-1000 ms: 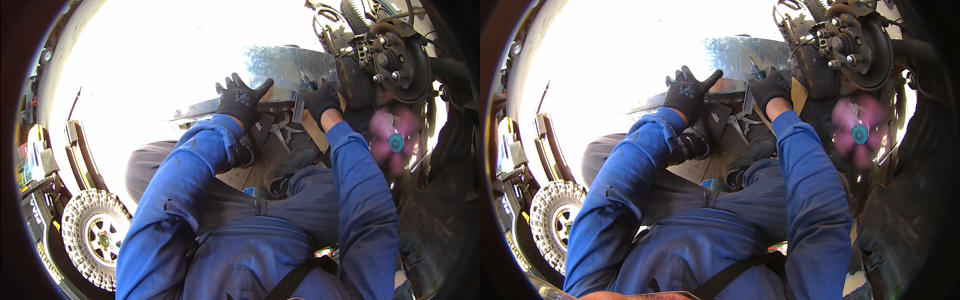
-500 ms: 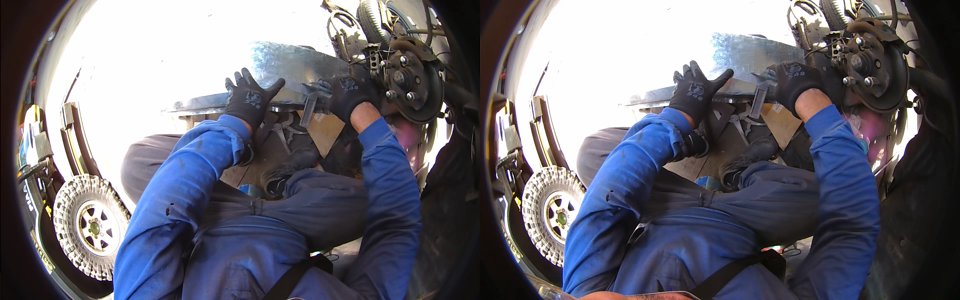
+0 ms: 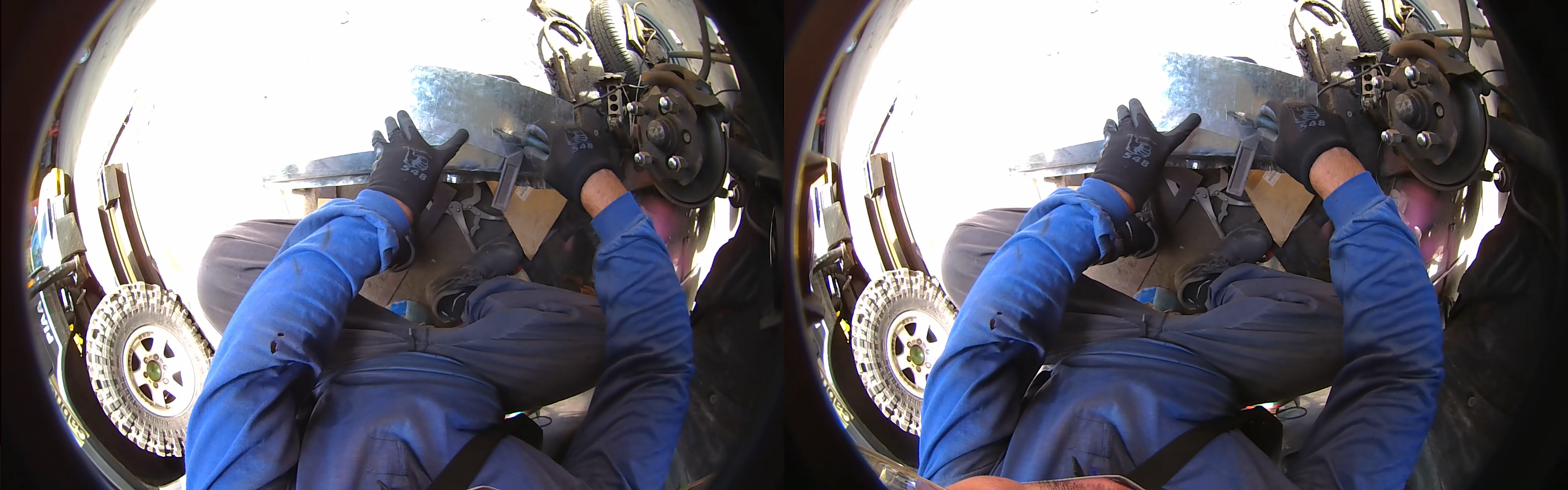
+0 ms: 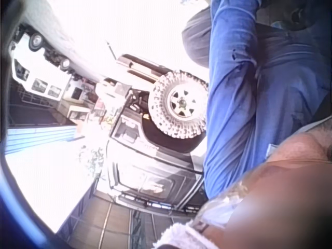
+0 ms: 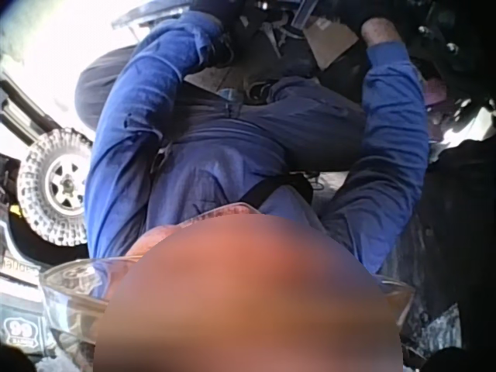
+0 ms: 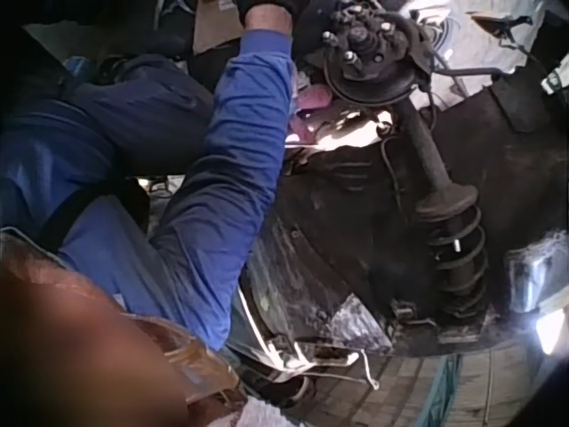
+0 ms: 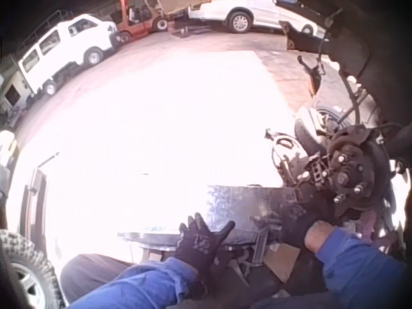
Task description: The person sits under a vehicle and repeatedly measures a curved metal panel with a tape measure, then positions and adjusts the panel against the undercarriage. The person repositions the panel multiple times and re-measures to check fit.
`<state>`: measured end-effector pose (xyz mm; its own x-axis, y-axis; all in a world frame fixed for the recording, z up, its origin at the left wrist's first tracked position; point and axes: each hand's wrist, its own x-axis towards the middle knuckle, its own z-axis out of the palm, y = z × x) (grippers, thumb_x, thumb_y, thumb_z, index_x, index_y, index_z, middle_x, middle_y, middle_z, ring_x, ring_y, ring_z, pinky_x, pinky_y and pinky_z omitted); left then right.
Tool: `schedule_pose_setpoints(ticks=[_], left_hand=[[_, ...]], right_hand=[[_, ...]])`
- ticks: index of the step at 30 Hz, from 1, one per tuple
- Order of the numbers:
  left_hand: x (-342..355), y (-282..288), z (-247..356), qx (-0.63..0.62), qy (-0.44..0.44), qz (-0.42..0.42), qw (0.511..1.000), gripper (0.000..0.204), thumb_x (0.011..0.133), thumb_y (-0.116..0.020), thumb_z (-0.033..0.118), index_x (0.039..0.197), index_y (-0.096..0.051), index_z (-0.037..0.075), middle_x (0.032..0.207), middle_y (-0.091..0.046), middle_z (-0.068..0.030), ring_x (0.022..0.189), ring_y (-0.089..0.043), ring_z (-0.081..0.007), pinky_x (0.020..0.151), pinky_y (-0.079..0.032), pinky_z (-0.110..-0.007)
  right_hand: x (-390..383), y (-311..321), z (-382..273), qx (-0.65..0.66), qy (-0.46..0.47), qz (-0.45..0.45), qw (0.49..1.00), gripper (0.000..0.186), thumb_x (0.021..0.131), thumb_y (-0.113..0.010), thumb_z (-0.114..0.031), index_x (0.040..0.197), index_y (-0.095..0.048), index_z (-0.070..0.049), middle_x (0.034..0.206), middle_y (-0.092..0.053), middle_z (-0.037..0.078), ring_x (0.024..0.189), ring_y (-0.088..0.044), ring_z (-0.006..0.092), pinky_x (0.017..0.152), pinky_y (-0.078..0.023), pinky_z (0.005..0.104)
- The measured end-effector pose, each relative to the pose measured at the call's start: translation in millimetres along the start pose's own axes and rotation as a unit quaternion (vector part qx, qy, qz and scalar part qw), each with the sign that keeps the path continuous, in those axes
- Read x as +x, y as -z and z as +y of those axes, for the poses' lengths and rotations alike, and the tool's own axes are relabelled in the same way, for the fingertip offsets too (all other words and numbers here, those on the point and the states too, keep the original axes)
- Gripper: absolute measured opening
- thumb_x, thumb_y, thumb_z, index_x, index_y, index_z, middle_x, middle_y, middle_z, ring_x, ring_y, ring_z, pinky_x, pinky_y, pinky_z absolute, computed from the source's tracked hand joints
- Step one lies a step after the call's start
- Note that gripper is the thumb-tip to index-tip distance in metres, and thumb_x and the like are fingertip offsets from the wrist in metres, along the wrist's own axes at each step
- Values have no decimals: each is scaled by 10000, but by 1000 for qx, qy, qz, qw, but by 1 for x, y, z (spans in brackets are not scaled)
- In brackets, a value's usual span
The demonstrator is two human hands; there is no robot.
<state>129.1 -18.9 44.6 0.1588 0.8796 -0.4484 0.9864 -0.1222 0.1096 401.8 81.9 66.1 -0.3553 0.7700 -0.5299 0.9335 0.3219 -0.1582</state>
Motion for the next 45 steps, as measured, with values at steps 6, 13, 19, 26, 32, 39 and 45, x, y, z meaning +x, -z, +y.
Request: schedule_pose_setpoints(ticks=[6,13,19,26,32,39,45], left_hand=[[-1,-5,-1,31,-4,32,999,854,1023,-749,422,1758,-321,492,1679,-304,-497,1549,-404,-670,1230,-414,-715],[-4,-9,-5,82,-34,86,992,913,1055,-691,68,1761,-302,497,1560,-430,-472,1419,-549,-666,1114,-548,-663],[-3,-15,-9,79,-47,106,990,945,1013,-741,47,1754,-333,468,1567,-427,-479,1420,-543,-680,1109,-564,-658],[-2,-16,-11,89,-52,101,990,946,996,-758,50,1747,-352,458,1573,-422,-484,1421,-541,-687,1105,-581,-625],[-2,-16,-10,85,-55,104,989,960,995,-733,13,1751,-348,462,1549,-438,-475,1396,-559,-691,1092,-587,-624],[0,-14,-7,90,-44,103,990,1015,965,-750,-10,1756,-335,472,1527,-437,-465,1387,-570,-672,1075,-590,-636],[-1,-12,-6,75,-43,96,992,1042,950,-758,-21,1756,-327,480,1523,-435,-466,1381,-576,-677,1067,-599,-637]], right_hand=[[-7,-44,-2,106,-155,62,980,616,994,-845,-462,1312,-715,50,1114,-802,250,1016,-809,344,893,-629,426],[-31,-60,0,595,-165,-110,779,300,1006,-868,-222,1087,-748,41,724,-629,57,542,-635,162,452,-469,354],[-35,-68,8,648,-98,-138,743,270,1041,-851,-282,1022,-706,-54,651,-625,24,504,-566,112,513,-463,310],[-35,-66,13,631,-78,-159,755,262,1029,-859,-256,1027,-717,-36,671,-640,19,556,-586,107,543,-468,302],[-31,-74,13,651,-77,-145,741,228,1043,-838,-226,1037,-733,-24,669,-631,16,551,-571,107,533,-443,307],[-28,-77,14,645,-92,-117,750,208,1045,-834,-207,1021,-727,-29,667,-629,29,533,-559,117,520,-433,315],[-23,-77,13,647,-101,-111,747,203,1052,-825,-202,1034,-720,-29,666,-630,36,534,-568,122,517,-441,321]])
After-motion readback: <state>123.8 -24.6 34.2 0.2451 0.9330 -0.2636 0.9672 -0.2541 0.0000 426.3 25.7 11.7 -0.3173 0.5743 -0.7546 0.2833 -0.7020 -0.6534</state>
